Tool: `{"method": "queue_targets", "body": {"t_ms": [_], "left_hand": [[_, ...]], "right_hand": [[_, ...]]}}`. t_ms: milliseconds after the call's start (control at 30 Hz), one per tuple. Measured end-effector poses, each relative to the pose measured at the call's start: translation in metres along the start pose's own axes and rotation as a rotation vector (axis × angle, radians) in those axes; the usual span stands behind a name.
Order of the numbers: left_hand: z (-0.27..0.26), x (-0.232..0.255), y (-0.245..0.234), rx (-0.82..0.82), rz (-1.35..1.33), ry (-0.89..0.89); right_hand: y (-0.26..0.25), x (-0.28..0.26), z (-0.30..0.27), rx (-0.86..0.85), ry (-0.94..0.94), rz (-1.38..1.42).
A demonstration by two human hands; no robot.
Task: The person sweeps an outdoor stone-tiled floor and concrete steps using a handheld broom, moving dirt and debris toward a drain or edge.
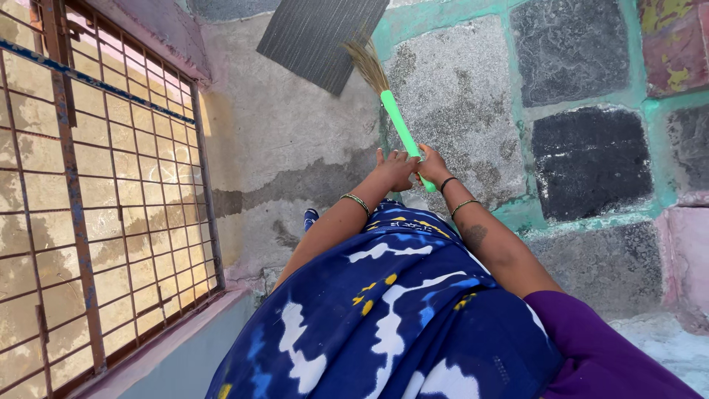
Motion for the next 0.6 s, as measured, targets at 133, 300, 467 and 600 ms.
{"method": "queue_targets", "body": {"t_ms": [133, 300, 467, 600], "left_hand": [[0.025, 0.023, -0.006, 0.012, 0.002, 0.039], [0.041, 0.031, -0.009, -0.006, 0.045, 0.063], [0.049, 0.026, -0.014, -0.013, 0.053, 0.063], [0.059, 0.022, -0.023, -0.019, 0.064, 0.069]], "right_hand": [[-0.041, -0.002, 0.006, 0.098, -0.063, 0.095], [-0.079, -0.003, 0.008, 0.196, 0.001, 0.429], [-0.075, -0.003, 0.016, 0.328, 0.110, 0.531], [-0.064, -0.002, 0.023, 0.244, 0.195, 0.497]]}}
Point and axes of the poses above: each hand's wrist, its own z-axis towards the middle knuckle, its own y-axis out of the palm, x = y × z, the point moved 2 cm from there along z, towards the middle knuckle, and after that the axes turned 14 degrees about z, right-handed, at the moved point
